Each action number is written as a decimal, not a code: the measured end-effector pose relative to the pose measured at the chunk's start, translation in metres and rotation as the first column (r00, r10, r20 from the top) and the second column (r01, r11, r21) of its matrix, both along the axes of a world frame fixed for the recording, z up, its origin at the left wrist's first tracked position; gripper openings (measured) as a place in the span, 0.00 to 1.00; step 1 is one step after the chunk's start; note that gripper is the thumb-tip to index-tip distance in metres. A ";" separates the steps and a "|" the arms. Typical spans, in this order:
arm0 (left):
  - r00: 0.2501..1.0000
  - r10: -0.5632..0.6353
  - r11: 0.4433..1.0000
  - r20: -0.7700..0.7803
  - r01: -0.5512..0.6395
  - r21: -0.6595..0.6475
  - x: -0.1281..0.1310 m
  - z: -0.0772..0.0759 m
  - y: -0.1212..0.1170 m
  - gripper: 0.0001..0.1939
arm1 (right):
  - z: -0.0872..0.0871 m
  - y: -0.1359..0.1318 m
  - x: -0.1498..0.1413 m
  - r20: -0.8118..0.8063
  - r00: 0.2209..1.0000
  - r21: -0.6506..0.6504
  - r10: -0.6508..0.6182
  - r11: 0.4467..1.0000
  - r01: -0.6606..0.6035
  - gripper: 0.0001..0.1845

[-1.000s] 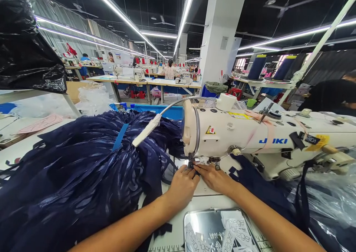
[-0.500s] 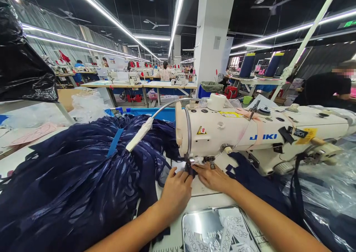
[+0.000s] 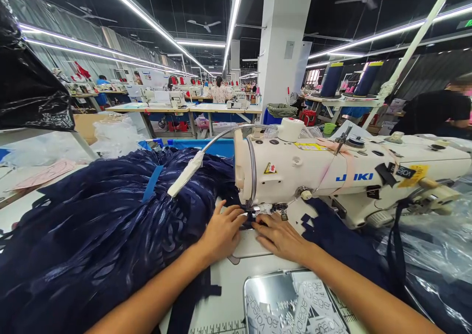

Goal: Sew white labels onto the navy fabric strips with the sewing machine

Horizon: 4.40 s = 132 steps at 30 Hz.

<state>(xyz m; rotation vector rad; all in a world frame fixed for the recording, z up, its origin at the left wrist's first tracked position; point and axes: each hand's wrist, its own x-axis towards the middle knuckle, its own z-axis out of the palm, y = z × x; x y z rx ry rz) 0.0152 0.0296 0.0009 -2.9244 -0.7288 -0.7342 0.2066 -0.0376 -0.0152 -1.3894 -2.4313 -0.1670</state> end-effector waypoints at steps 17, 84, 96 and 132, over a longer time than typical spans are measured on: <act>0.979 0.017 0.962 -0.202 0.040 0.271 -0.007 -0.014 -0.030 0.09 | -0.001 0.003 0.004 0.101 0.986 0.196 0.130 0.969 -0.147 0.14; 0.915 0.279 0.951 -0.291 -0.220 0.218 0.015 0.000 -0.016 0.11 | -0.012 0.020 0.009 -0.008 0.982 0.064 -0.189 0.980 0.189 0.16; 0.912 0.308 0.950 -0.269 -0.280 0.138 0.020 0.006 0.001 0.12 | 0.010 -0.007 0.007 0.220 0.974 0.093 -0.057 0.995 0.038 0.10; 0.900 0.287 0.958 -0.328 -0.276 0.081 0.030 0.005 0.018 0.10 | -0.005 0.002 -0.013 0.314 0.945 0.127 -0.094 0.990 0.057 0.07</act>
